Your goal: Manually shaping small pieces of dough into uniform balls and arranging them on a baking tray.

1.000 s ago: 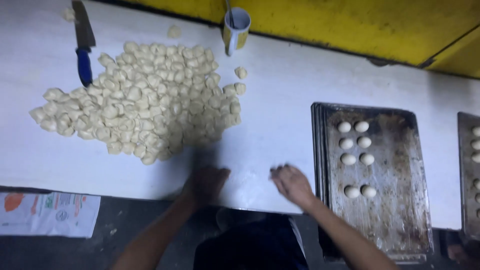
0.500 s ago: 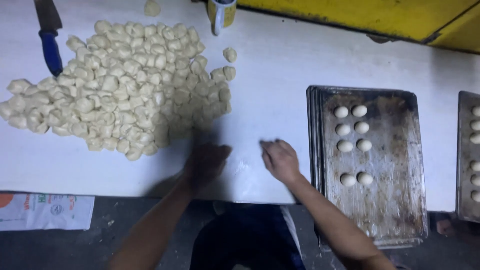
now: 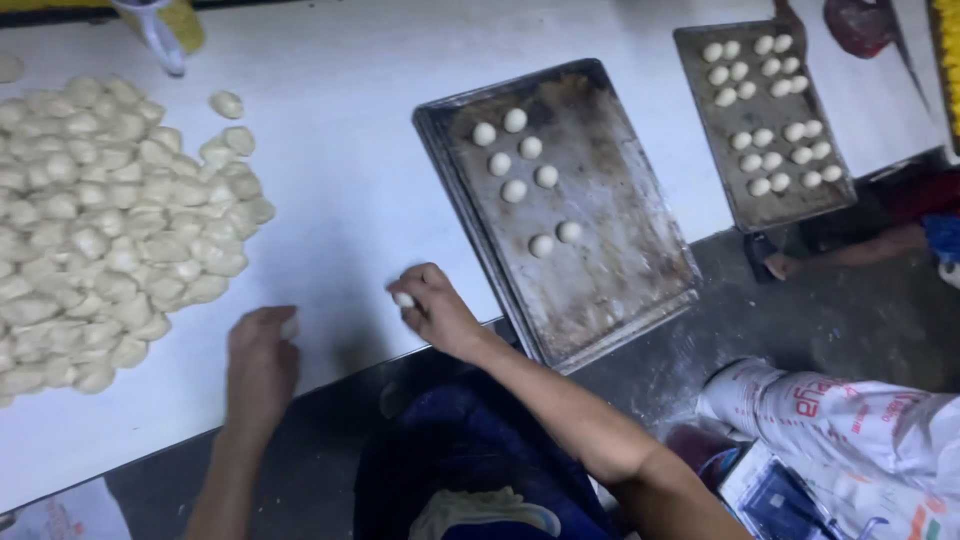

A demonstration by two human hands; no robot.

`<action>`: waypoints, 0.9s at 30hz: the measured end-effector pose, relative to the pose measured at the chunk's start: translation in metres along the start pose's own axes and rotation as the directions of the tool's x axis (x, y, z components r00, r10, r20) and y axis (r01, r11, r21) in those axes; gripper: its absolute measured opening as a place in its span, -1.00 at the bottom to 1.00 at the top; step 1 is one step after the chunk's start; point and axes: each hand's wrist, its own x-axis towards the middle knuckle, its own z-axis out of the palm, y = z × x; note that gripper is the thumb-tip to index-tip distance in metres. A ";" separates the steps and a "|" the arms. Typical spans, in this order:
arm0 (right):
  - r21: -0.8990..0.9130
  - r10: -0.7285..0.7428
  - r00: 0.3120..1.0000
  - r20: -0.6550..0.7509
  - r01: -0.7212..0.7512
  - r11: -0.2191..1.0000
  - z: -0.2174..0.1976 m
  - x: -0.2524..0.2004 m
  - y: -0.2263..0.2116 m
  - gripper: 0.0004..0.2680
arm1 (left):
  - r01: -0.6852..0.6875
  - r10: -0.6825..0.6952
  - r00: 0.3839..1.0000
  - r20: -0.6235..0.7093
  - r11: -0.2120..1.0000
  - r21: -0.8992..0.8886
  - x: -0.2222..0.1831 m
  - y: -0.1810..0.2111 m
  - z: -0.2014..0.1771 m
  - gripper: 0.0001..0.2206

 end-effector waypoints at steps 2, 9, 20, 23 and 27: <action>-0.003 0.032 0.999 -0.005 -0.032 0.999 -0.050 -0.027 -0.059 -0.81 | 0.051 -0.050 0.999 -0.016 0.999 0.012 0.002 0.040 -0.005 -0.68; -0.259 0.161 0.936 -0.313 -0.247 0.934 -0.201 -0.108 -0.002 -0.79 | -0.286 0.280 0.956 -0.082 0.956 -0.071 0.003 0.201 0.108 -0.56; -0.379 0.059 0.972 -0.229 -0.145 0.914 -0.241 -0.076 0.092 -0.81 | -0.223 0.221 0.975 0.041 0.973 0.055 0.079 0.289 0.235 -0.73; -0.376 0.074 0.975 -0.211 -0.151 0.914 -0.243 -0.077 0.103 -0.80 | -0.202 0.203 0.979 0.003 0.977 -0.064 0.084 0.297 0.227 -0.78; -0.379 0.182 0.974 -0.135 -0.221 0.898 -0.240 -0.079 0.104 -0.82 | -0.208 0.212 0.977 -0.003 0.959 -0.194 0.081 0.306 0.211 -0.72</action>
